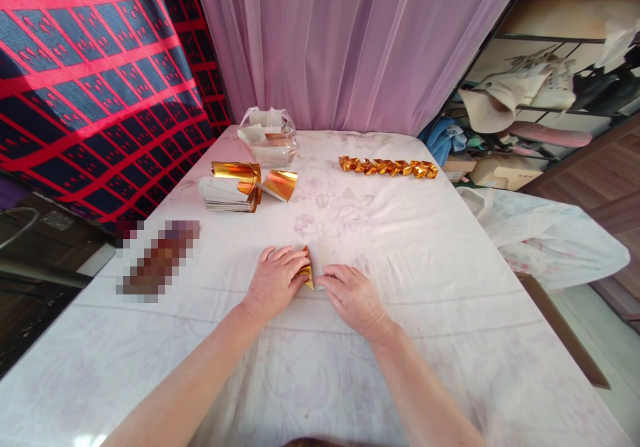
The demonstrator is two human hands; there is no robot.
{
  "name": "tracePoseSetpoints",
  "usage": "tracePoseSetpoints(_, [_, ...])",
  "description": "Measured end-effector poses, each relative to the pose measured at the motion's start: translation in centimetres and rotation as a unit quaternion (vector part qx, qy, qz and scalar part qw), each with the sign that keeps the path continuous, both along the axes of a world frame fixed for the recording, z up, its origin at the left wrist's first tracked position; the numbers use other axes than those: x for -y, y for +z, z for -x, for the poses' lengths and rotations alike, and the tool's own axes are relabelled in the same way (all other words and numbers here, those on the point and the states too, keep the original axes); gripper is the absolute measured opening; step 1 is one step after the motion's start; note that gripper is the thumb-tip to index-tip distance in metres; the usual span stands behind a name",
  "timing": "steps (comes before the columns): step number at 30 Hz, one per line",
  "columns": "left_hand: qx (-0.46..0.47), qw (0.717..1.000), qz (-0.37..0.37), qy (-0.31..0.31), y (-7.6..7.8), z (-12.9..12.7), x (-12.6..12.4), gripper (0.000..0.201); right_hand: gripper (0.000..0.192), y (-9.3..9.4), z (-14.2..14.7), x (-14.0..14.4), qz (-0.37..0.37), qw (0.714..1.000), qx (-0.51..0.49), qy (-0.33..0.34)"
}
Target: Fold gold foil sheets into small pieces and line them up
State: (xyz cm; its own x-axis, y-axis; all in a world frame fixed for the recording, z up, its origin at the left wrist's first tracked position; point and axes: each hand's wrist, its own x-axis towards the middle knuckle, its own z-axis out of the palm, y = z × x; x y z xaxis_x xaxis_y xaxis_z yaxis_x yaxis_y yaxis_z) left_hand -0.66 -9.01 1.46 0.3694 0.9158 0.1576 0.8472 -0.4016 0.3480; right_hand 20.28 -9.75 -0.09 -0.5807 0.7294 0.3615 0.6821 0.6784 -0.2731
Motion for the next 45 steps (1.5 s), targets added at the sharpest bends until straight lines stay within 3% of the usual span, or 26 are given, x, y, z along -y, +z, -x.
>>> tracePoseSetpoints(8, [0.002,0.996,0.031,-0.085,0.6,0.4,-2.0,0.008,0.016,-0.1,0.2,0.7,-0.032,0.999,-0.002,-0.014])
tracePoseSetpoints(12, [0.004,0.997,0.033,-0.069,0.5,-0.1,-1.2,0.014,0.013,-0.1,-0.1,1.0,-0.030,0.999,0.010,-0.026])
tracePoseSetpoints(22, [0.051,0.995,0.082,-0.037,0.2,0.0,-0.1,0.006,0.013,1.3,-0.6,0.4,-0.001,0.999,0.034,-0.021])
tracePoseSetpoints(29, [0.066,0.990,0.115,-0.038,0.8,-0.2,-0.1,0.010,0.011,1.3,-0.5,-1.4,0.095,0.995,-0.023,0.020])
tracePoseSetpoints(45, [0.062,0.987,0.143,-0.040,1.2,-0.1,0.1,0.010,0.008,0.7,0.9,-1.2,0.110,0.986,-0.096,-0.079])
